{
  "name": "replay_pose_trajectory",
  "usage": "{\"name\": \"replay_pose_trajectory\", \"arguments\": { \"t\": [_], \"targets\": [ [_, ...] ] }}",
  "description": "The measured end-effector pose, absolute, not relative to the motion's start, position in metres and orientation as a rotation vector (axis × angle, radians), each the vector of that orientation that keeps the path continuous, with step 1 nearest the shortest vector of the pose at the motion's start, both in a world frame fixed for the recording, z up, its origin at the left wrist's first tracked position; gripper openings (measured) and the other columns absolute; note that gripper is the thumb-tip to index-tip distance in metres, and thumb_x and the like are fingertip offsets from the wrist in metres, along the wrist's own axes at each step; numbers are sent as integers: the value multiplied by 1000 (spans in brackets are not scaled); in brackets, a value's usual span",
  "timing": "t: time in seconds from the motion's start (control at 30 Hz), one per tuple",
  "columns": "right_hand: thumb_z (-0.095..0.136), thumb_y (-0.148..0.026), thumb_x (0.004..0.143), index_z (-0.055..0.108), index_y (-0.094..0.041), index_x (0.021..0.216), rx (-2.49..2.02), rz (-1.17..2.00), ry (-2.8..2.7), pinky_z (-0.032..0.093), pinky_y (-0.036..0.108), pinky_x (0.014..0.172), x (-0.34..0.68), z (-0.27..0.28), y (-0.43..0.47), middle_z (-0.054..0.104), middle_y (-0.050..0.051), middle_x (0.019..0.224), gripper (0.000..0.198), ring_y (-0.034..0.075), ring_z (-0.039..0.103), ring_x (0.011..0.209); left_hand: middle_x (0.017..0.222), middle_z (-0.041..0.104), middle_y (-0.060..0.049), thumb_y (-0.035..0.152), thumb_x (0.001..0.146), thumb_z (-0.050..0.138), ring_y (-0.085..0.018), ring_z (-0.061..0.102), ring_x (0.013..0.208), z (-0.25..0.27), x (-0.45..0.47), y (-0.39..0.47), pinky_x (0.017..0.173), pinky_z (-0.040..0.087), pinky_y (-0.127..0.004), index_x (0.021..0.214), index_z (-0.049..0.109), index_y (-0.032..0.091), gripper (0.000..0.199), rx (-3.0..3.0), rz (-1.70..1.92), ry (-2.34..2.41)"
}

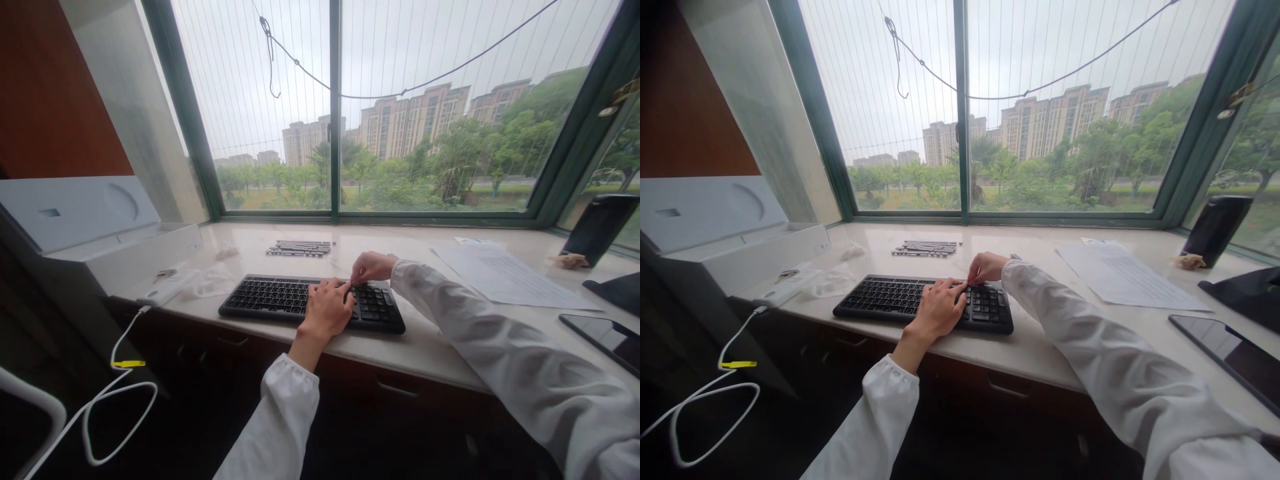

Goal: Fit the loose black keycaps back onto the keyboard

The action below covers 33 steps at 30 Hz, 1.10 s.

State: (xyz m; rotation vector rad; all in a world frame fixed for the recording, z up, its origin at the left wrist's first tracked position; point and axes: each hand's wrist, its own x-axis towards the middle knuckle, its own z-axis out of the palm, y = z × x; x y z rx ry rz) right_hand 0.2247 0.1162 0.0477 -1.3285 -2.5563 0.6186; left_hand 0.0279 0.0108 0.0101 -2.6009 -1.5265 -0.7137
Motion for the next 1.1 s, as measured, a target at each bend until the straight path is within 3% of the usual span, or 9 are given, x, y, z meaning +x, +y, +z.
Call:
{"name": "replay_pose_trajectory", "arguments": {
  "t": [0.73, 1.1],
  "targets": [
    [73, -52, 64, 80, -15, 85, -1269, 619, -2584, 45, 24, 63, 224, 48, 115, 74, 6, 73, 43, 18, 66, 70, 120, 62, -2, 34, 95, 37, -22, 52, 112, 5, 28, 14, 100, 39, -41, 117, 64, 29, 36, -2585, -787, -1511],
    [69, -36, 68, 80, -18, 84, -1344, 502, -2633, 45, 21, 61, 217, 54, 107, 73, 3, 68, 26, 16, 66, 69, 118, 63, -3, 38, 96, 37, -21, 52, 111, 2, 27, 13, 100, 40, -38, 123, 60, 30, 37, -2574, -829, -1476]
  ]
}}
